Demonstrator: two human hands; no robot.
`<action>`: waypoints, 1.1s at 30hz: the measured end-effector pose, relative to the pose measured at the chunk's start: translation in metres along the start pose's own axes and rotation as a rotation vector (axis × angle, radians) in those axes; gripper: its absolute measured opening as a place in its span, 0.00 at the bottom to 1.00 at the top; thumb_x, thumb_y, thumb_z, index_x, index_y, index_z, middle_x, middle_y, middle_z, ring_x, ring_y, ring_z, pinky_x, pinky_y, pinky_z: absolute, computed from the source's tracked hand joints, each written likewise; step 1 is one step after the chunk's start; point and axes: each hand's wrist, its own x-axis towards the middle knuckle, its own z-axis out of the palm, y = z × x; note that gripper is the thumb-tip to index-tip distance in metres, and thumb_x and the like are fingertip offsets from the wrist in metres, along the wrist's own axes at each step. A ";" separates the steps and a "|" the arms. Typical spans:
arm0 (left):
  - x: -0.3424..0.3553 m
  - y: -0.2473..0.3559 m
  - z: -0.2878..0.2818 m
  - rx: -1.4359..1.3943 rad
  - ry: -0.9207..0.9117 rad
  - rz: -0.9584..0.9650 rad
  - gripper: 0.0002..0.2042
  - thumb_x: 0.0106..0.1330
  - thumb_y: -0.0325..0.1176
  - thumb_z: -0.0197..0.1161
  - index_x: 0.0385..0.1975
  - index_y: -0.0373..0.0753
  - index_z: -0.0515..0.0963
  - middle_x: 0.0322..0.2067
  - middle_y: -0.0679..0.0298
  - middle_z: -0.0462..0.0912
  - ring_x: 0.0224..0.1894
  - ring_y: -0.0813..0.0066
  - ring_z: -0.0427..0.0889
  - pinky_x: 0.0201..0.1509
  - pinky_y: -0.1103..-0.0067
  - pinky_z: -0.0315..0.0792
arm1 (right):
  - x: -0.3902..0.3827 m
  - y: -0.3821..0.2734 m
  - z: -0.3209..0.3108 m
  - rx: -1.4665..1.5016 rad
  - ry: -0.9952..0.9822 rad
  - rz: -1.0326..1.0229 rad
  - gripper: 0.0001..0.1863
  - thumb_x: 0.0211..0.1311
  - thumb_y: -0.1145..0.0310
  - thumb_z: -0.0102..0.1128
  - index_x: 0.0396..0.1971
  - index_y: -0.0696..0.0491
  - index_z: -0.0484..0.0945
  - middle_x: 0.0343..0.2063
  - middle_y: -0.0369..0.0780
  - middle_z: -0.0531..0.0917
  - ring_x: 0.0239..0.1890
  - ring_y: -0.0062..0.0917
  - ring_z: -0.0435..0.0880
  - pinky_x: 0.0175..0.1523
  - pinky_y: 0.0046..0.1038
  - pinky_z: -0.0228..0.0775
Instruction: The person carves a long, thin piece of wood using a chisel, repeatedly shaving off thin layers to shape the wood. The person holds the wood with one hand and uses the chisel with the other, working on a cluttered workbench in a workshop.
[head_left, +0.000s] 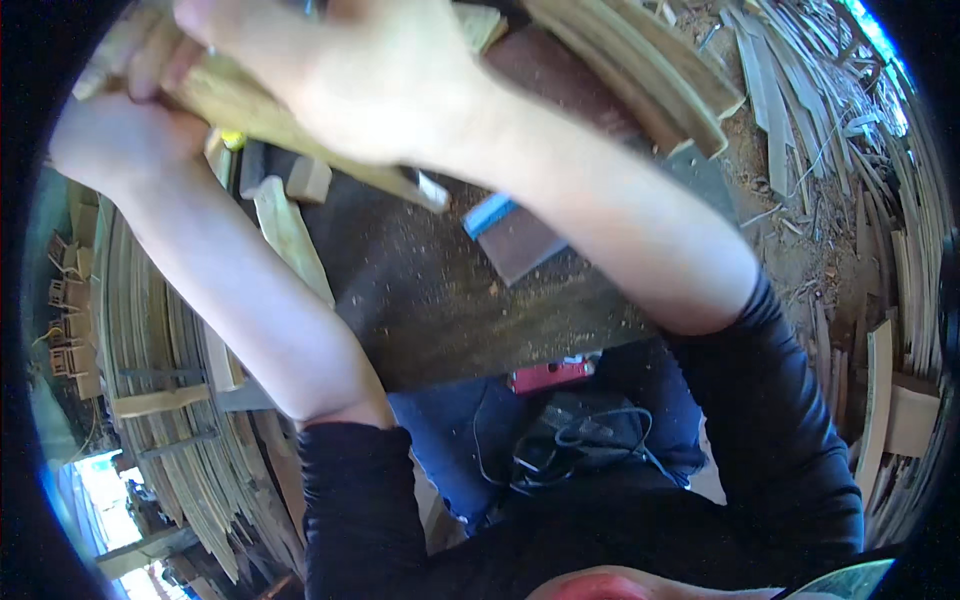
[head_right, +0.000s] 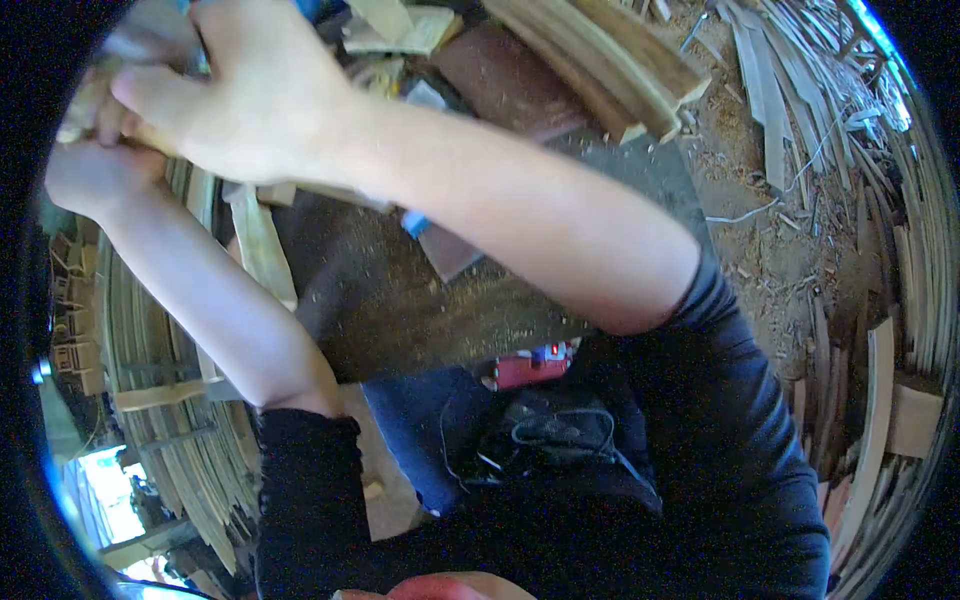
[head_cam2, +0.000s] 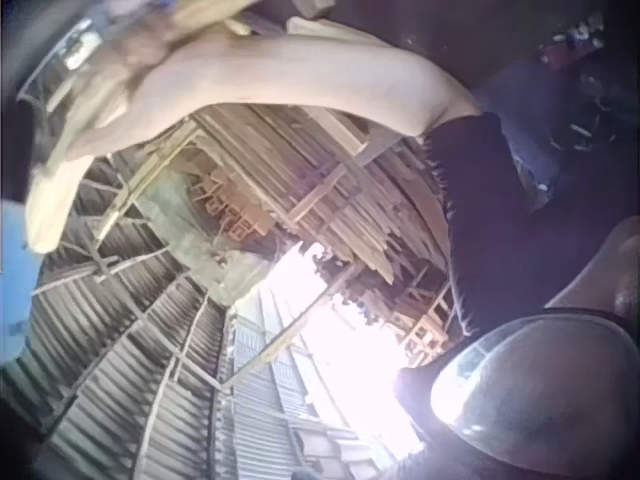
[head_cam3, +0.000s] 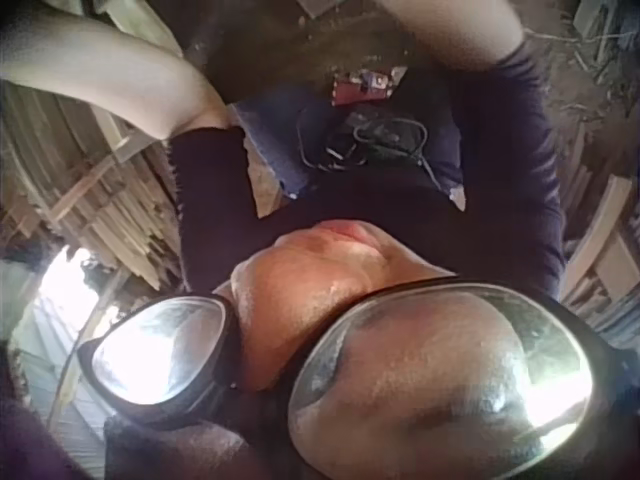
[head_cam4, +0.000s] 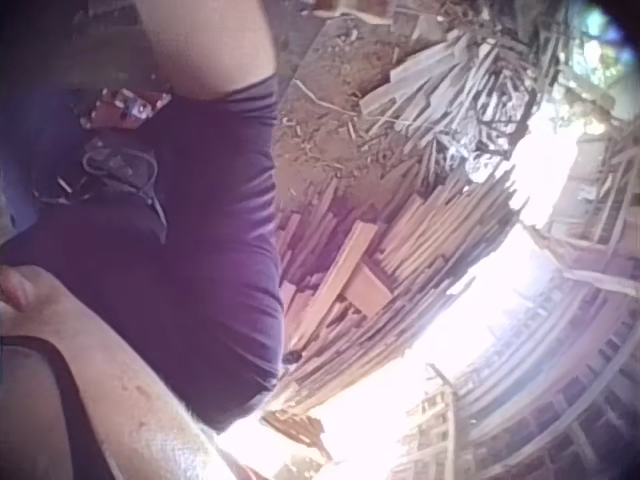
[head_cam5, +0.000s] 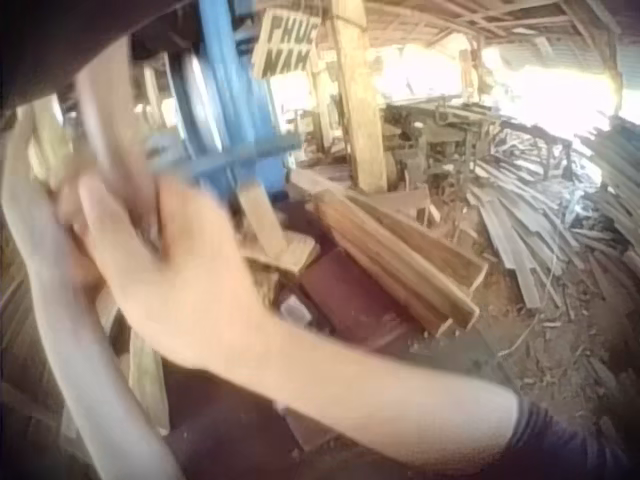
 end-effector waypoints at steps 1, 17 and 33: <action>0.000 0.005 -0.005 -0.051 -0.057 -0.035 0.14 0.66 0.38 0.42 0.35 0.32 0.68 0.17 0.70 0.61 0.15 0.84 0.58 0.19 0.86 0.53 | 0.000 0.007 0.004 0.138 0.051 -0.096 0.15 0.71 0.70 0.46 0.22 0.55 0.74 0.13 0.34 0.74 0.12 0.13 0.70 0.16 0.16 0.62; -0.012 0.015 0.015 -0.369 -0.233 -0.161 0.20 0.69 0.48 0.41 0.34 0.33 0.70 0.18 0.69 0.60 0.15 0.82 0.54 0.19 0.82 0.53 | -0.009 0.037 -0.004 -0.123 0.256 -0.190 0.12 0.59 0.68 0.57 0.20 0.60 0.78 0.22 0.47 0.84 0.23 0.31 0.86 0.30 0.31 0.75; -0.004 0.008 0.003 -0.088 0.090 -0.164 0.21 0.70 0.50 0.41 0.35 0.34 0.70 0.18 0.73 0.59 0.15 0.84 0.53 0.20 0.84 0.51 | 0.003 0.033 0.003 0.058 0.303 -0.466 0.13 0.60 0.64 0.62 0.22 0.58 0.76 0.15 0.39 0.79 0.23 0.22 0.84 0.28 0.28 0.73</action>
